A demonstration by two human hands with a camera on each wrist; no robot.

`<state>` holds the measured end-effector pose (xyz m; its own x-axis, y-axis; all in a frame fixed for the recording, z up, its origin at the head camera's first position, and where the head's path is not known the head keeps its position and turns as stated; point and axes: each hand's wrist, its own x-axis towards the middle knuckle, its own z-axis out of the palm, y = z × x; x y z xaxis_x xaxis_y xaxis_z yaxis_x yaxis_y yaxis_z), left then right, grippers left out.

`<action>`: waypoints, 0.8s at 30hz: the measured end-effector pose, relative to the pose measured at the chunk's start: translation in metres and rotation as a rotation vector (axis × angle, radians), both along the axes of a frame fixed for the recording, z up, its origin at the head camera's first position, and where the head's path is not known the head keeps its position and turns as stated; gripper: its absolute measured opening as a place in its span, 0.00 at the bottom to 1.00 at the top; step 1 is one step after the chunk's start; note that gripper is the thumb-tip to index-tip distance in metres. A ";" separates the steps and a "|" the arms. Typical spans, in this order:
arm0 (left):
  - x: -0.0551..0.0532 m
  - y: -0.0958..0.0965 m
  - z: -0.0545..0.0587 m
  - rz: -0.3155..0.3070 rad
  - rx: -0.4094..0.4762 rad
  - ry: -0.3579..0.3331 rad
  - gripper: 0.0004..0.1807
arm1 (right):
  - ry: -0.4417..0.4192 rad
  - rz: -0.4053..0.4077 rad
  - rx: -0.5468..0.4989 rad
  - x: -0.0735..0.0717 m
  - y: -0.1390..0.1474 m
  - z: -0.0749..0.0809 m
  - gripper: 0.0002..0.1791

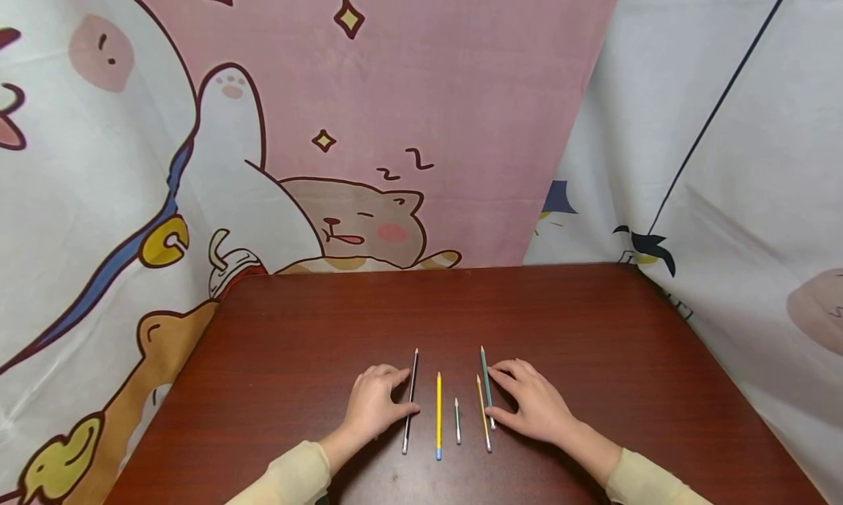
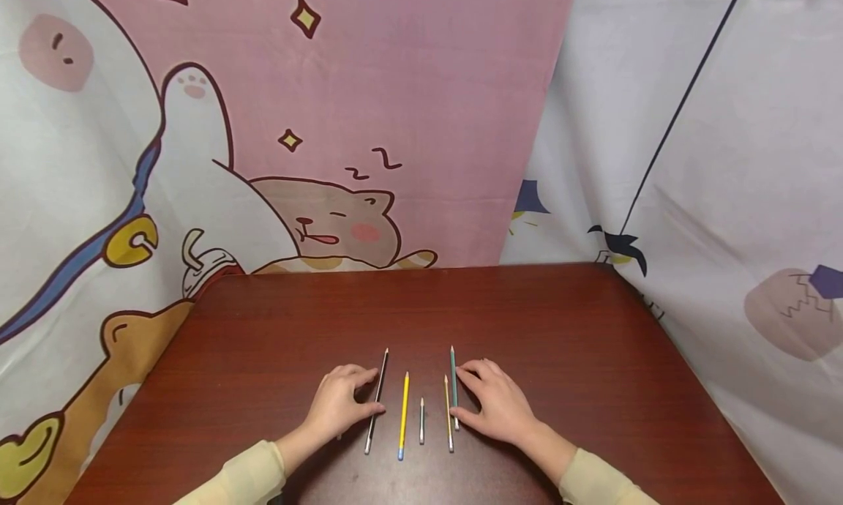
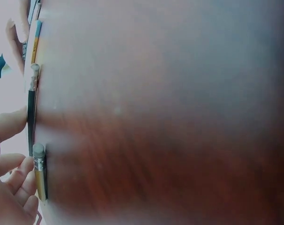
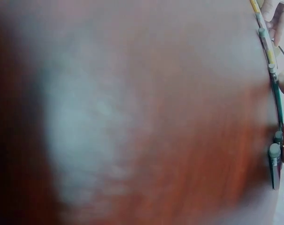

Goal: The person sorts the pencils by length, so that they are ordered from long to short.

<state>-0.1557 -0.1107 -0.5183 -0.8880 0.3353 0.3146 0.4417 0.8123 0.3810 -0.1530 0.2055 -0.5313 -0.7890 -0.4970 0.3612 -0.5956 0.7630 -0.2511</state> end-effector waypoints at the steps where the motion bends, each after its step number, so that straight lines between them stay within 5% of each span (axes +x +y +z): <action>1: -0.001 0.000 0.000 0.003 0.000 0.001 0.33 | -0.006 -0.005 0.008 -0.001 0.000 0.000 0.36; 13: -0.013 0.002 0.000 0.052 0.022 0.061 0.27 | 0.007 -0.072 0.018 -0.018 -0.005 0.004 0.30; 24: -0.024 0.003 0.005 0.118 0.033 -0.047 0.19 | -0.041 -0.121 -0.072 -0.036 -0.006 0.001 0.25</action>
